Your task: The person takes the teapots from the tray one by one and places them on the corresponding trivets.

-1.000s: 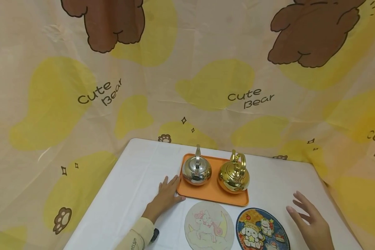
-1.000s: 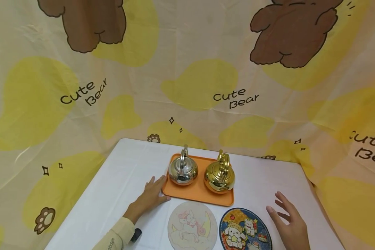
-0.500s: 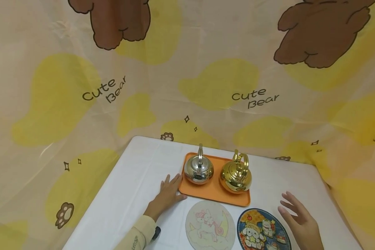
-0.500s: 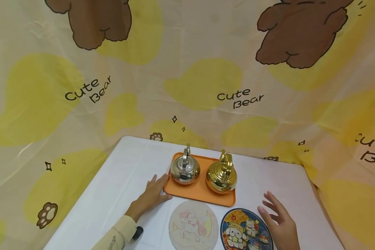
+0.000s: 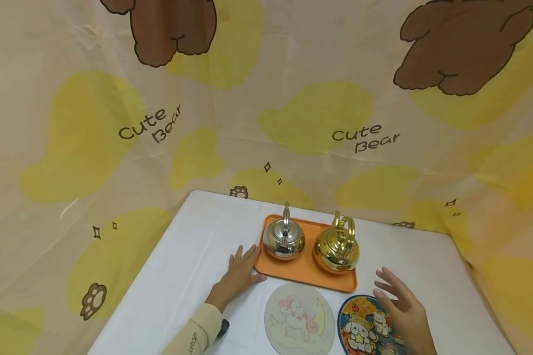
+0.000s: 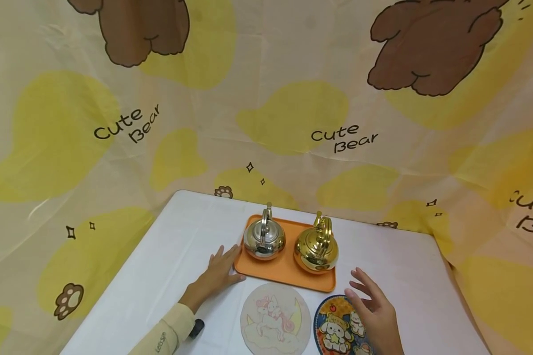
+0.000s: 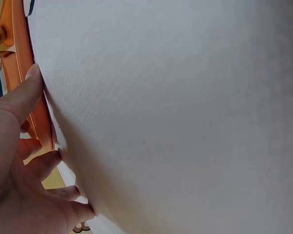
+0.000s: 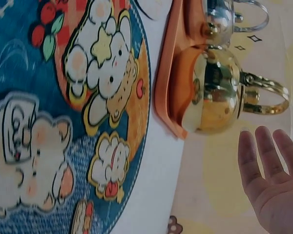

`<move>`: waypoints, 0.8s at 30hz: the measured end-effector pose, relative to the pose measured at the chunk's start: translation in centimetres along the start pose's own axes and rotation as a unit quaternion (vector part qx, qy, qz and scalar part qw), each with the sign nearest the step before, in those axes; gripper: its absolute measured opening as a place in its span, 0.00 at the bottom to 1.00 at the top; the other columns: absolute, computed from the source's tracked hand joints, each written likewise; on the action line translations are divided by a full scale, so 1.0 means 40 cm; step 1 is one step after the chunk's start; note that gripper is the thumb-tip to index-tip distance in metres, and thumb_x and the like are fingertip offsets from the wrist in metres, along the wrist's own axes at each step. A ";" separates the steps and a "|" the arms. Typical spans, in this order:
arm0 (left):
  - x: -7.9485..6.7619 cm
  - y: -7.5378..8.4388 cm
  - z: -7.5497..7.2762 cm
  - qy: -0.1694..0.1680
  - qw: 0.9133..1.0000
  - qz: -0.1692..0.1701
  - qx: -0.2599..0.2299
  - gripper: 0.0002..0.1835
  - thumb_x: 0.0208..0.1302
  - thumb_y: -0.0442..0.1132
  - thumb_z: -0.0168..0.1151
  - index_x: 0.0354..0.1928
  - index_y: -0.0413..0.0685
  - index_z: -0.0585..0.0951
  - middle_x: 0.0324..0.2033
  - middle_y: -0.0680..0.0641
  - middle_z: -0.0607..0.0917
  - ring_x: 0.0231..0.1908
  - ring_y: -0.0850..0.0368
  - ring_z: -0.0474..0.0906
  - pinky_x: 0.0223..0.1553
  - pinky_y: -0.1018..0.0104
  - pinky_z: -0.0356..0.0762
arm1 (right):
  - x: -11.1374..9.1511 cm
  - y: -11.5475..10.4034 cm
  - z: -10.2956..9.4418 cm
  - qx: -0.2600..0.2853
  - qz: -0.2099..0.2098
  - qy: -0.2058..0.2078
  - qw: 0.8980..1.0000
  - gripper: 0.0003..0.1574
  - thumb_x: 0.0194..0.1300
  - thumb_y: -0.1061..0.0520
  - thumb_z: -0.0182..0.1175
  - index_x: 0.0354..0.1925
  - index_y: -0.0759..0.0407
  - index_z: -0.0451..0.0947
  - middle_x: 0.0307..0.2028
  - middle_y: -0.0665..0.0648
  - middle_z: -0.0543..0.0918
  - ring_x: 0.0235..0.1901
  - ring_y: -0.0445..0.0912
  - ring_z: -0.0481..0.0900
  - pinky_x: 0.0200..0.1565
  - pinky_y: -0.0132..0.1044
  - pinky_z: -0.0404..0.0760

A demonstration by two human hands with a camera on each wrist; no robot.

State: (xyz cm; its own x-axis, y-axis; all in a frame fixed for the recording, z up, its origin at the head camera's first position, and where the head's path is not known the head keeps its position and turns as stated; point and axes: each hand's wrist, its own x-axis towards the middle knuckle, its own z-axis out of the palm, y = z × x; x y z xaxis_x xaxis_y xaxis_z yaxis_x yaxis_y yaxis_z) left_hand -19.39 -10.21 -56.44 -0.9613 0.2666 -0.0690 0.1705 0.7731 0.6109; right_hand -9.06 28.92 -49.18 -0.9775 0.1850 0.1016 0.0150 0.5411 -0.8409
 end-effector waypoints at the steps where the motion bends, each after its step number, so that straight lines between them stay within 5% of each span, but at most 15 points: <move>1: 0.000 0.000 0.000 0.000 1.000 0.000 0.001 0.48 0.67 0.50 0.74 0.82 0.41 0.62 0.81 0.37 0.62 0.81 0.23 0.44 0.76 0.22 0.42 | 0.001 -0.003 0.007 -0.001 -0.001 -0.001 1.000 0.38 0.79 0.47 0.63 0.80 0.52 0.66 0.70 0.60 0.78 0.52 0.16 0.74 0.47 0.15 0.76; 10: 0.002 0.002 -0.001 0.000 1.000 -0.003 0.003 0.48 0.66 0.50 0.75 0.81 0.40 0.63 0.81 0.37 0.62 0.81 0.23 0.44 0.76 0.22 0.42 | 0.008 -0.027 0.057 0.018 -0.039 -0.004 0.999 0.33 0.78 0.50 0.64 0.76 0.53 0.71 0.68 0.59 0.80 0.55 0.24 0.78 0.50 0.21 0.80; 24: 0.005 -0.004 0.004 -0.001 1.000 -0.006 0.005 0.49 0.66 0.51 0.75 0.82 0.44 0.62 0.82 0.39 0.61 0.82 0.25 0.43 0.77 0.24 0.41 | 0.019 -0.039 0.131 0.133 -0.062 -0.042 0.988 0.30 0.79 0.58 0.61 0.74 0.61 0.71 0.68 0.61 0.78 0.59 0.35 0.81 0.51 0.28 0.85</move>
State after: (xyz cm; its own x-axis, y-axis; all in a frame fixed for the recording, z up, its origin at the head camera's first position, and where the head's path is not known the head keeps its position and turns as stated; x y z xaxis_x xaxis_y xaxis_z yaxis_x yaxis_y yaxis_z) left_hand -19.59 -10.19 -56.69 -0.9631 0.2576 -0.0777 0.1606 0.7821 0.6021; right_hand -10.93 23.90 -50.57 -0.9826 0.0564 0.1770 -0.1502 0.3189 -0.9358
